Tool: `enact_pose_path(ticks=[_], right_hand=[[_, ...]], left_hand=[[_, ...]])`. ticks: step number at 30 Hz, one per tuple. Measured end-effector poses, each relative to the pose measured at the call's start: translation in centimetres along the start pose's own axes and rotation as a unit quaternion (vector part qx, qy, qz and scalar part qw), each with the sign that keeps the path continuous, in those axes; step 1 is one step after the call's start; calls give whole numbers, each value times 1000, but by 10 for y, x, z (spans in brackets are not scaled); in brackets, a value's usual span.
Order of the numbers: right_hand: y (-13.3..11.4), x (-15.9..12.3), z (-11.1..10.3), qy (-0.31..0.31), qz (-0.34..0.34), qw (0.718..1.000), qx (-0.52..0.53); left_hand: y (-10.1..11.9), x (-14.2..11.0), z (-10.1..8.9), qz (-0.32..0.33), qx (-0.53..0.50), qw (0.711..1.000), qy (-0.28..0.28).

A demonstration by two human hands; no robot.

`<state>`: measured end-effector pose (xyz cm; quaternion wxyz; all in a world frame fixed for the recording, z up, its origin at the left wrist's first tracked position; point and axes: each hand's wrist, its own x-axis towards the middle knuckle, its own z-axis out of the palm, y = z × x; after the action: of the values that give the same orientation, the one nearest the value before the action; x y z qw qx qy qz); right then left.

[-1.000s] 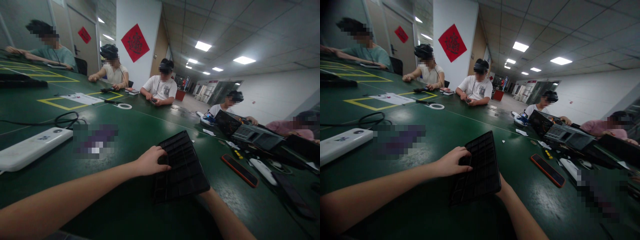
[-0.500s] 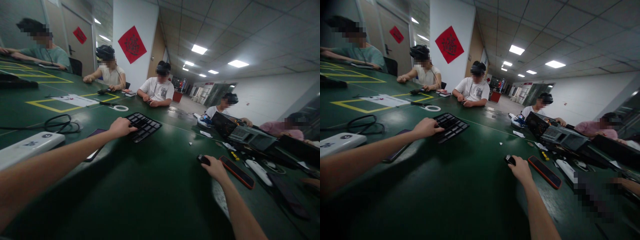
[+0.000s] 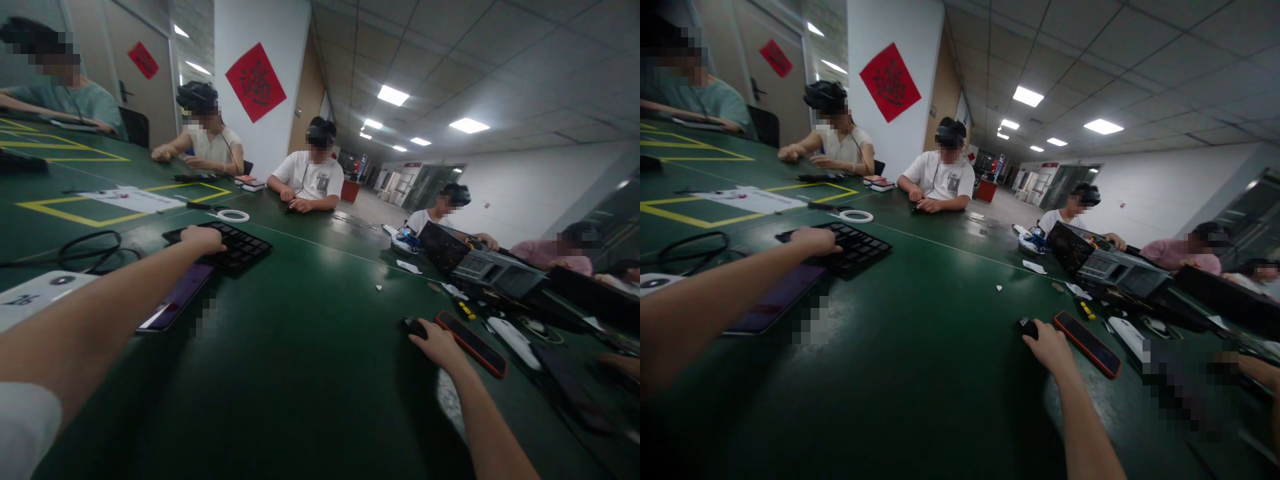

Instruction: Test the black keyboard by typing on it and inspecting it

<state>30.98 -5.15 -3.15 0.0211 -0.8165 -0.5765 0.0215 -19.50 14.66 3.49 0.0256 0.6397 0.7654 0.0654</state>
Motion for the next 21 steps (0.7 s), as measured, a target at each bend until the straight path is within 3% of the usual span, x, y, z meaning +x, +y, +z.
enact_pose_path(ticks=[4,7,9,12,15,18,21], right_hand=[[-17,-6,-4,9,-20,996,89],[-44,-15,-8,15,-86,976,200],[-65,-26,-10,-1,-138,950,279],[-94,-46,-11,-38,-209,902,376],[-113,-63,-11,-67,-276,850,443],[-122,-73,-7,-91,-285,805,512],[-124,-75,5,-84,-255,768,582]], left_hand=[[18,-21,-3,44,-36,998,13],[47,-45,2,102,-73,992,24],[71,-70,11,152,-125,980,17],[106,-119,30,251,-339,907,5],[127,-167,49,309,-405,860,-8],[133,-197,60,335,-416,845,-14],[129,-207,65,358,-404,842,-11]])
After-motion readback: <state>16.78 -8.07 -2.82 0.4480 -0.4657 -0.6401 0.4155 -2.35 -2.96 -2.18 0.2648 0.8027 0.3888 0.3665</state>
